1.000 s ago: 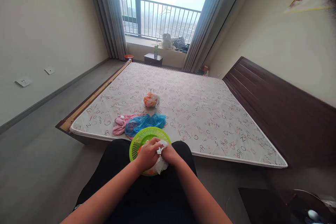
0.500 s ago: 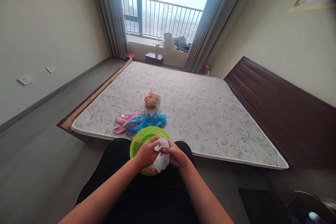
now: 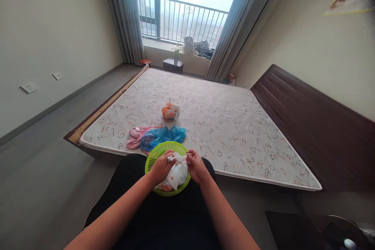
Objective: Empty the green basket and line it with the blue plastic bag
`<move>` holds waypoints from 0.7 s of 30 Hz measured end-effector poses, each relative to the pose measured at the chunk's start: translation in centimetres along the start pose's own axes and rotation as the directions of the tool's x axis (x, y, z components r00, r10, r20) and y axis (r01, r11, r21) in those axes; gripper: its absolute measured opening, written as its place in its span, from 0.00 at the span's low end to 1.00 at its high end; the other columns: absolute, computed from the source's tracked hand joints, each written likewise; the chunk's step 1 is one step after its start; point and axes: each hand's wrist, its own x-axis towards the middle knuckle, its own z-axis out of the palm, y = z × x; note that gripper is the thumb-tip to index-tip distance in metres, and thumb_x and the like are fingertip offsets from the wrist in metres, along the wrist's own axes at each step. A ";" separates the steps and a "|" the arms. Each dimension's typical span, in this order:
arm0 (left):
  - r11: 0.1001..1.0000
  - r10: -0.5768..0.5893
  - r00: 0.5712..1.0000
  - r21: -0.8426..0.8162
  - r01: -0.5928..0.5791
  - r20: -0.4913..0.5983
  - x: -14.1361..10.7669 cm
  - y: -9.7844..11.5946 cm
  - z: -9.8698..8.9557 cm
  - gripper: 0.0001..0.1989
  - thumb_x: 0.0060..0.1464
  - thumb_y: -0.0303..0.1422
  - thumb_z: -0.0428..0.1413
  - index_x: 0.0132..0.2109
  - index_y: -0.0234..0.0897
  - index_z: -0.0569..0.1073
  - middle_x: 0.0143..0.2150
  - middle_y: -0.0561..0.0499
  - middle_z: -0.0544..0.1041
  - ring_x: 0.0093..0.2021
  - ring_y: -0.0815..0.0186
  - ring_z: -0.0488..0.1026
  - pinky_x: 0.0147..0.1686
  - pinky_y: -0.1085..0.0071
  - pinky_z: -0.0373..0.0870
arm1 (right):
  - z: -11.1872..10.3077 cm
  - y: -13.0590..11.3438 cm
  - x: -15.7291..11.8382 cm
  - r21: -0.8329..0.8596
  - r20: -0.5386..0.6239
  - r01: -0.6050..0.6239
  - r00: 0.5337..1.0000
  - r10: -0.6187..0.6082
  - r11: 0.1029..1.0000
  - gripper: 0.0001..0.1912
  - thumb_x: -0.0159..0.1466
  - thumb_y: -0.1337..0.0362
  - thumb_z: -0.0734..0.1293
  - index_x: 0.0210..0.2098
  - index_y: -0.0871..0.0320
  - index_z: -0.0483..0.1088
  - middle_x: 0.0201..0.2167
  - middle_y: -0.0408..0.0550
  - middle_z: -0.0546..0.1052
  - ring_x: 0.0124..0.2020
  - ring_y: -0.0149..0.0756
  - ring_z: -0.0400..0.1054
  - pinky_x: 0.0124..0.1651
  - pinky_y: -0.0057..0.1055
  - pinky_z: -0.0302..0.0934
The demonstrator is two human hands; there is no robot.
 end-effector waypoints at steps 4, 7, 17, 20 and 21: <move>0.991 -0.078 0.996 -0.111 0.072 -0.048 0.2 -1.3 -0.5 0.17 0.68 0.43 0.48 0.38 0.38 0.74 0.45 0.45 0.77 0.45 0.61 0.74 0.50 0.63 0.70 | -0.5 -0.3 0.1 -0.129 -0.009 -0.004 1.000 0.003 0.992 0.24 0.51 0.52 0.79 0.37 0.55 0.66 0.23 0.35 0.68 0.23 0.25 0.59 0.29 0.23 0.54; 0.969 -0.166 0.978 -0.205 0.139 -0.124 0.3 -2.5 -1.2 0.18 0.66 0.46 0.49 0.39 0.37 0.74 0.43 0.45 0.78 0.43 0.61 0.74 0.47 0.63 0.72 | -0.9 -0.8 0.2 -0.097 -0.079 0.020 0.997 -0.028 0.995 0.24 0.49 0.54 0.80 0.35 0.55 0.65 0.25 0.35 0.69 0.24 0.25 0.61 0.31 0.24 0.57; 0.927 -0.364 0.923 -0.138 0.348 -0.121 -1.0 -10.1 -6.8 0.17 0.61 0.46 0.48 0.32 0.40 0.73 0.29 0.50 0.73 0.30 0.63 0.67 0.34 0.66 0.68 | -5.4 0.3 -0.6 -0.144 -0.091 -0.022 0.996 0.009 0.989 0.24 0.50 0.53 0.80 0.34 0.56 0.65 0.21 0.33 0.67 0.19 0.23 0.55 0.25 0.24 0.53; 0.916 -0.401 0.900 -0.050 0.399 -0.172 -2.0 -12.0 -8.8 0.17 0.57 0.46 0.50 0.28 0.40 0.70 0.27 0.51 0.71 0.32 0.62 0.67 0.34 0.66 0.68 | -7.9 0.6 -0.8 -0.234 -0.048 -0.023 0.999 0.012 0.972 0.22 0.51 0.52 0.79 0.32 0.56 0.66 0.20 0.32 0.65 0.18 0.22 0.51 0.23 0.24 0.49; 0.907 -0.418 0.890 -0.039 0.418 -0.180 -2.3 -12.4 -9.2 0.17 0.56 0.46 0.51 0.27 0.40 0.69 0.26 0.51 0.71 0.32 0.61 0.67 0.34 0.66 0.68 | -8.7 0.7 -0.7 -0.253 -0.049 -0.021 0.999 0.008 0.967 0.22 0.51 0.52 0.79 0.32 0.56 0.66 0.19 0.31 0.64 0.17 0.22 0.49 0.22 0.24 0.49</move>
